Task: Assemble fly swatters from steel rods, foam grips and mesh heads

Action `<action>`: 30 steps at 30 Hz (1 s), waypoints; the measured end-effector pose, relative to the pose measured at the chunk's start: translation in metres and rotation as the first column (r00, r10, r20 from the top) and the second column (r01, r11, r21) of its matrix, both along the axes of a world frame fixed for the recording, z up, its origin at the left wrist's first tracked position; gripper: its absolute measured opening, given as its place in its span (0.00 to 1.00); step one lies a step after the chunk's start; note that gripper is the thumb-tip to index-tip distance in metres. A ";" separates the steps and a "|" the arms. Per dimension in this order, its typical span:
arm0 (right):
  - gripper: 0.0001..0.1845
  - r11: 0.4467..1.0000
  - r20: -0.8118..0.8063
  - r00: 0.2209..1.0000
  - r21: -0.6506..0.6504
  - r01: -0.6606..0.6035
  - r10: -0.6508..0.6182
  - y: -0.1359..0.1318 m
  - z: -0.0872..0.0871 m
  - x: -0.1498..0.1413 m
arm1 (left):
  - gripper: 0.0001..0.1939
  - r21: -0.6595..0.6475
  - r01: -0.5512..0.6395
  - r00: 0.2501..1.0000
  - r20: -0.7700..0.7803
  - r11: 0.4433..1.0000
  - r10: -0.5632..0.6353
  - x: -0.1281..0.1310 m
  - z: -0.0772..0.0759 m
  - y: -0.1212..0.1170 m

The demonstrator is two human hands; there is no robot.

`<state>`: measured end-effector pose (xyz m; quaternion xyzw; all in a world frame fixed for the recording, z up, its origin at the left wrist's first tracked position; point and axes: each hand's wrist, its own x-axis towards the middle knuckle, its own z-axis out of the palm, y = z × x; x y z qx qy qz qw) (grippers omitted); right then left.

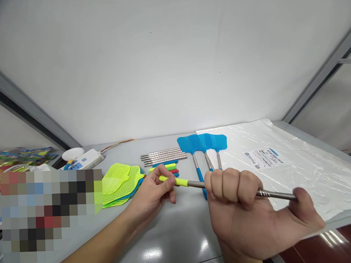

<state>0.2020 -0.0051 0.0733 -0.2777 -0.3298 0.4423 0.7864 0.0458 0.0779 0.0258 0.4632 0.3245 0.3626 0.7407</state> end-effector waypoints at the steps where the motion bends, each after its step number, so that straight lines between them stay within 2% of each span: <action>1: 0.34 0.999 -0.076 0.997 0.030 0.012 -0.010 0.003 -0.001 -0.001 | 0.16 0.040 0.051 0.997 -0.054 0.998 -0.049 -0.001 0.001 0.000; 3: 0.32 0.999 -0.206 0.978 0.050 0.004 0.006 0.008 -0.001 -0.005 | 0.14 0.098 0.211 0.969 -0.151 0.972 -0.195 -0.002 0.003 -0.003; 5: 0.33 0.998 -0.229 0.972 0.004 -0.059 0.059 0.015 0.000 -0.008 | 0.15 0.116 0.347 0.921 -0.231 0.931 -0.314 -0.002 0.006 -0.009; 6: 0.33 0.996 -0.216 0.973 -0.021 -0.087 0.080 0.018 0.001 -0.009 | 0.17 0.125 0.374 0.905 -0.266 0.919 -0.332 -0.002 0.009 -0.013; 9: 0.31 0.990 -0.143 0.983 -0.073 -0.123 0.112 0.025 0.002 -0.010 | 0.20 0.162 0.372 0.888 -0.347 0.914 -0.300 -0.001 0.014 -0.023; 11: 0.28 0.991 -0.095 0.992 -0.089 -0.096 0.088 0.029 0.000 -0.010 | 0.20 0.179 0.378 0.880 -0.375 0.908 -0.293 -0.001 0.016 -0.028; 19: 0.23 0.998 -0.041 0.999 -0.052 -0.020 0.018 0.035 -0.010 -0.024 | 0.19 0.288 0.375 0.862 -0.459 0.881 -0.217 -0.002 0.019 -0.031; 24: 0.25 0.996 -0.035 0.999 -0.082 0.033 -0.036 0.038 -0.011 -0.037 | 0.19 0.295 0.355 0.879 -0.429 0.887 -0.209 -0.002 0.023 -0.031; 30: 0.28 0.995 0.035 0.999 -0.094 0.039 -0.036 0.040 -0.007 -0.043 | 0.18 0.269 0.337 0.906 -0.353 0.902 -0.233 -0.003 0.025 -0.030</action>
